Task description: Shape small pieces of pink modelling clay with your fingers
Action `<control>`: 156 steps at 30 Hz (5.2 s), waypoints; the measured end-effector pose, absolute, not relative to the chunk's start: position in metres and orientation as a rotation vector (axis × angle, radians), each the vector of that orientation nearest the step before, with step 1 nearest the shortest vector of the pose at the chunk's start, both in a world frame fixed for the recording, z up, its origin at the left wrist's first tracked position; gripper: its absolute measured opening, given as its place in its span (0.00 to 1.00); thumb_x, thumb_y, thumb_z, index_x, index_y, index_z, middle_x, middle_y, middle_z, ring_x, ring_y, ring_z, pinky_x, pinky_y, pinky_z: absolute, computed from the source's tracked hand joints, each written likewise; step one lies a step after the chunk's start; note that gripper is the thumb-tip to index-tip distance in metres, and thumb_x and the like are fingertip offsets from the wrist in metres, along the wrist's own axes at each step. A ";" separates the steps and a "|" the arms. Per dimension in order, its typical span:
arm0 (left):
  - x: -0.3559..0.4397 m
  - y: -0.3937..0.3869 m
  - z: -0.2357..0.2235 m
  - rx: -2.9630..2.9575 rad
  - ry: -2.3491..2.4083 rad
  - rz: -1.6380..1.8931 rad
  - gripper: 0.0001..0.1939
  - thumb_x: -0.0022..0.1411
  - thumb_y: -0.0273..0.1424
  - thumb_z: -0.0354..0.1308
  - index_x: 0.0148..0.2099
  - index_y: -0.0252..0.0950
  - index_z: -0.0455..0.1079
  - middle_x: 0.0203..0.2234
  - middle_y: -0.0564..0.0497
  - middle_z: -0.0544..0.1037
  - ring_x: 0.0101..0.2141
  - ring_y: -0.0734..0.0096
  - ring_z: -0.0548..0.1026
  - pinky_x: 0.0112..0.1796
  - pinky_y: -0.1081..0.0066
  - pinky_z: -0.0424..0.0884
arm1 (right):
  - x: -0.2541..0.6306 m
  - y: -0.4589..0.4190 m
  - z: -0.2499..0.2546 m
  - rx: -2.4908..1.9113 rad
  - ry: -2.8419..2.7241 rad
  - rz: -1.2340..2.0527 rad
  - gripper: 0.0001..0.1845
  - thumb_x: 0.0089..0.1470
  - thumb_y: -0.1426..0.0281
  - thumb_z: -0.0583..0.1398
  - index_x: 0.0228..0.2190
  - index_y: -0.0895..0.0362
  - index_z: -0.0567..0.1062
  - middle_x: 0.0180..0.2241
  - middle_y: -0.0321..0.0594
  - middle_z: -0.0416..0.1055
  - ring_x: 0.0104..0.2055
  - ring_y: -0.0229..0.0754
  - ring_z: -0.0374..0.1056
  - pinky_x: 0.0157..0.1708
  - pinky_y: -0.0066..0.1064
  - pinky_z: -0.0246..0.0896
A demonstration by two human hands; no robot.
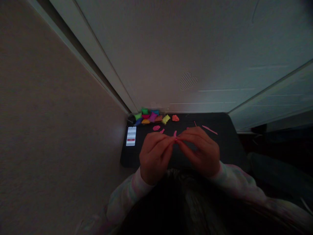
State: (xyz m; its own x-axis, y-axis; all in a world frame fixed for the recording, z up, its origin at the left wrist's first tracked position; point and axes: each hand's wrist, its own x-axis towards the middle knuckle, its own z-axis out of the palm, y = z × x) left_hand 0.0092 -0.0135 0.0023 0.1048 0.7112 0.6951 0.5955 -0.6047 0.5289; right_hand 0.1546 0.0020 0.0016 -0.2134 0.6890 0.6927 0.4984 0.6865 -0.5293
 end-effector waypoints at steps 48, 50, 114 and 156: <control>0.019 -0.017 0.001 1.834 1.492 1.226 0.01 0.55 0.27 0.53 0.32 0.35 0.64 0.24 0.53 0.71 0.27 0.75 0.69 0.29 0.73 0.66 | 0.140 -0.005 -0.006 -1.113 -1.334 0.963 0.01 0.49 0.73 0.60 0.27 0.55 0.72 0.27 0.35 0.69 0.30 0.36 0.66 0.29 0.29 0.62; 0.018 -0.015 0.002 1.842 1.496 1.189 0.02 0.55 0.27 0.53 0.31 0.34 0.65 0.23 0.53 0.71 0.27 0.74 0.69 0.29 0.73 0.66 | 0.139 -0.005 -0.008 -1.106 -1.282 1.055 0.01 0.48 0.71 0.60 0.27 0.55 0.72 0.27 0.35 0.70 0.30 0.36 0.67 0.29 0.28 0.63; -0.007 -0.010 -0.007 0.923 0.727 0.875 0.07 0.44 0.32 0.65 0.24 0.33 0.73 0.18 0.54 0.70 0.22 0.78 0.65 0.26 0.76 0.61 | 0.158 -0.006 -0.004 -0.751 -1.167 1.725 0.01 0.45 0.72 0.63 0.25 0.54 0.76 0.25 0.34 0.70 0.29 0.33 0.66 0.31 0.25 0.61; 0.004 -0.010 -0.016 0.709 0.863 0.886 0.11 0.39 0.32 0.67 0.24 0.32 0.70 0.19 0.55 0.72 0.22 0.79 0.65 0.26 0.76 0.58 | 0.161 -0.004 0.002 -0.916 -1.416 1.503 0.03 0.43 0.72 0.64 0.25 0.55 0.75 0.24 0.35 0.69 0.28 0.36 0.65 0.30 0.28 0.59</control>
State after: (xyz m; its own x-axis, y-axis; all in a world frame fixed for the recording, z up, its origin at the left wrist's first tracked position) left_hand 0.0035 -0.0100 -0.0160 0.3562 0.8725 -0.3344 -0.3576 0.4579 0.8139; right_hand 0.1607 -0.0037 0.0016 -0.3667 0.9294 0.0428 -0.0981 0.0071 -0.9951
